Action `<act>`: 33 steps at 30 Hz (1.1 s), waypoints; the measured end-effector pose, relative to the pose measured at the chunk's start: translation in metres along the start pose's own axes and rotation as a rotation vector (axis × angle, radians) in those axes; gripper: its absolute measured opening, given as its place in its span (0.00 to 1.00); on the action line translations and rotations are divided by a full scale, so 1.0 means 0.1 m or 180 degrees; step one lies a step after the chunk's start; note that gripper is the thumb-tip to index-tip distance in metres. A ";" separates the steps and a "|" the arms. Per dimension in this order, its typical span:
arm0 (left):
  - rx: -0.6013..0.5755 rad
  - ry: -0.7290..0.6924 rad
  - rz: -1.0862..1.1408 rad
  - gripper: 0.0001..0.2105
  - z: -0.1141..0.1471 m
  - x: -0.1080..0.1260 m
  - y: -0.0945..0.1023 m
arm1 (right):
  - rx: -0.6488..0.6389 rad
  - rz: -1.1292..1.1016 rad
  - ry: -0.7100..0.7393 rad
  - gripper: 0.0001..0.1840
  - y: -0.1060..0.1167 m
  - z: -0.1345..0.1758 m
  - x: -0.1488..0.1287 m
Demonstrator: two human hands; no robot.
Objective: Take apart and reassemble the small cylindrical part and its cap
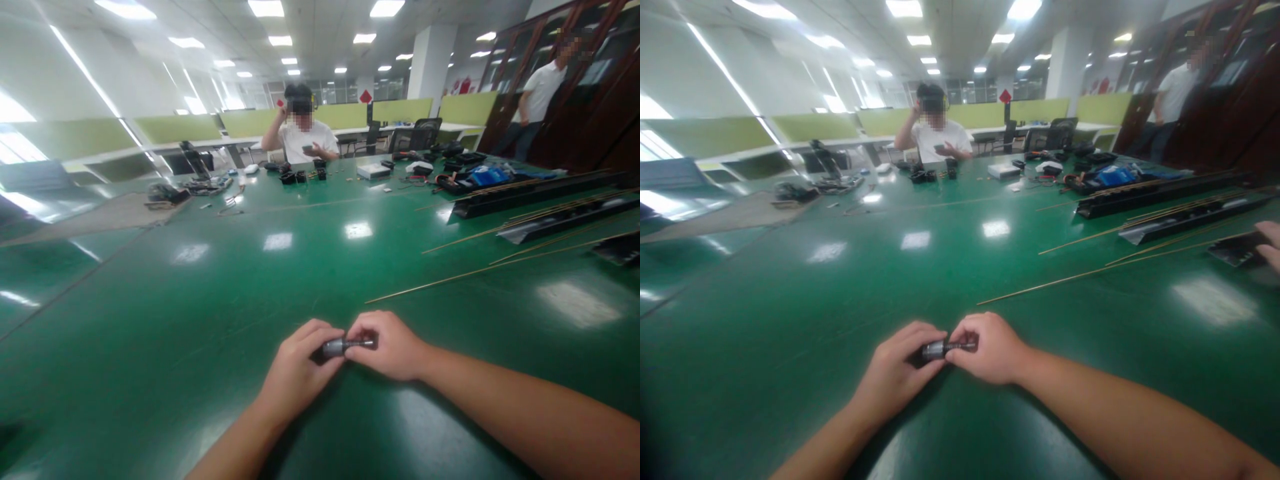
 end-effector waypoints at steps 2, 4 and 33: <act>0.0005 0.0011 0.0000 0.09 0.00 0.00 0.00 | 0.0012 -0.0011 -0.0027 0.05 0.00 0.00 0.00; 0.0023 0.0002 -0.0003 0.09 0.01 0.00 0.01 | 0.0028 -0.0028 -0.0048 0.04 0.00 0.01 0.00; 0.0120 -0.0082 -0.0169 0.11 0.03 -0.05 0.05 | -0.0031 -0.0252 -0.0239 0.05 0.00 0.00 0.02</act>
Point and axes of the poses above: each hand's wrist, its own z-axis away from the middle knuckle, its own y-axis out of the back of the hand, x = y × z, the point moved 3 cm from there along -z, towards the middle knuckle, and after that the axes turned 14 degrees about -y, right-handed, at the moved point
